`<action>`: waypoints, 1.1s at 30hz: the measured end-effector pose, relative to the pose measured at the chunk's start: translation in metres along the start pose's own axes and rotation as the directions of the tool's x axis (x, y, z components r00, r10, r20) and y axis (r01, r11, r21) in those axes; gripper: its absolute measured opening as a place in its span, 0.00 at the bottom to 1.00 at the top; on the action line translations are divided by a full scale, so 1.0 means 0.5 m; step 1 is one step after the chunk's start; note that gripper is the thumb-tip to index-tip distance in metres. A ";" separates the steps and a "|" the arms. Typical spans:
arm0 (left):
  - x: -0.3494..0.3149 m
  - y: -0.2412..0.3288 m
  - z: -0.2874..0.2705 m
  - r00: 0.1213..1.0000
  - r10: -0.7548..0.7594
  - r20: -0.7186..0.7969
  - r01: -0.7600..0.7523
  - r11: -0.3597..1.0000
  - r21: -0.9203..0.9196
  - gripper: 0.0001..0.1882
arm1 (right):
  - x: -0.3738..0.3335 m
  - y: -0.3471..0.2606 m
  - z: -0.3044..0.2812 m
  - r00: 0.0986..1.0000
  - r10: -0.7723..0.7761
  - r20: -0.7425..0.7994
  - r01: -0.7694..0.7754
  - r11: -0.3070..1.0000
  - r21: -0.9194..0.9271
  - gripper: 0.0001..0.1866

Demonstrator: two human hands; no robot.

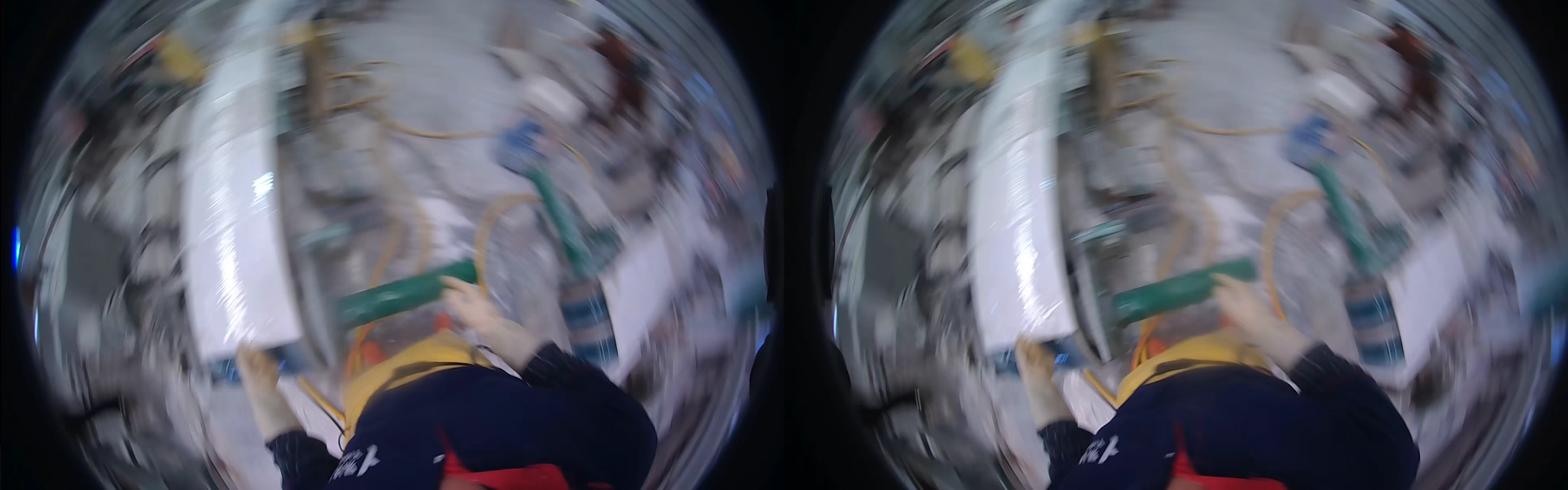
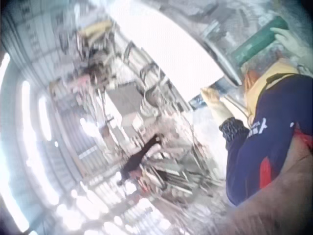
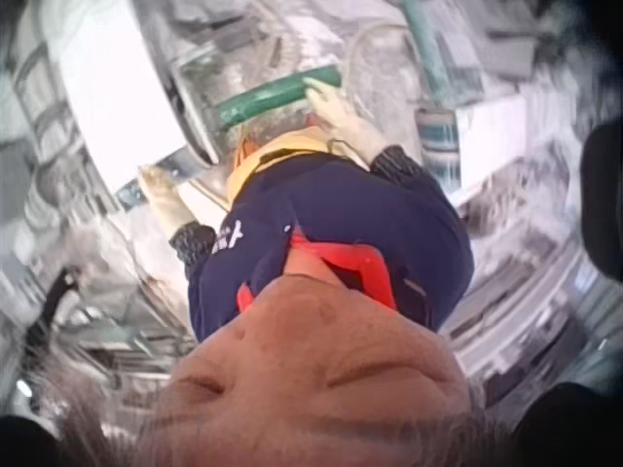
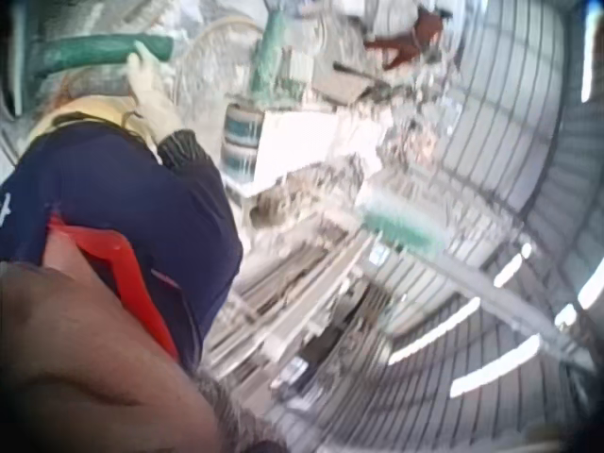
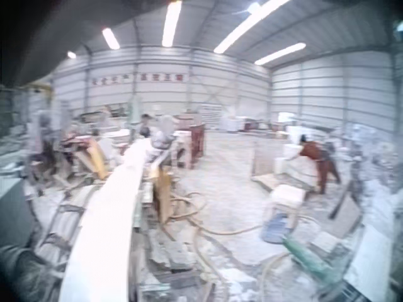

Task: The person repeatedly wipes and rubs the surface of large white stone slabs with gloved hands, moving along the slab length and flipping sections to treat both sides. The worker handles multiple slabs in sequence, using a cloth or pad to clean or polish the surfaces.

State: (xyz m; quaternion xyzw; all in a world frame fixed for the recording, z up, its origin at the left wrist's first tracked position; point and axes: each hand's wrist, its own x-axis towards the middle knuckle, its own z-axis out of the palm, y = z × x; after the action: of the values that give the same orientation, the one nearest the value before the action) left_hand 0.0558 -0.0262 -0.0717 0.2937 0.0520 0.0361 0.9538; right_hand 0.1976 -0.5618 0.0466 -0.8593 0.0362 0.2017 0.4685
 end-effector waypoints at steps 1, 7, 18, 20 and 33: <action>0.012 0.014 -0.008 0.987 -0.097 0.126 0.109 0.989 -0.098 0.18 | -0.015 -0.011 0.026 0.993 -0.112 -0.026 0.111 0.993 -0.027 0.26; 0.049 0.012 0.036 0.619 0.136 -0.773 -0.088 0.991 0.104 0.22 | -0.043 -0.086 0.149 0.966 -0.256 -0.029 0.252 0.963 -0.092 0.24; -0.163 -0.011 0.161 0.564 -0.098 -0.820 0.098 0.994 -0.051 0.20 | -0.055 -0.115 0.183 0.878 -0.354 0.323 0.433 0.875 -0.216 0.27; -0.169 -0.027 0.172 0.543 0.064 -0.837 0.190 0.962 0.197 0.21 | -0.008 -0.167 0.230 0.748 -0.552 0.368 0.661 0.663 -0.351 0.28; -0.133 0.172 0.204 0.761 0.634 0.137 0.297 -0.529 0.795 0.24 | 0.057 -0.355 0.489 0.326 -0.474 0.818 0.942 0.095 -0.321 0.38</action>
State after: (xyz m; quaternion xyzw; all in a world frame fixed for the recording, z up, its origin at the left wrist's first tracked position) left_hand -0.0012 -0.0185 0.0659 0.9281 0.2514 0.2513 0.1107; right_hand 0.1918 -0.2585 0.0590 -0.7597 -0.6305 0.1458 0.0634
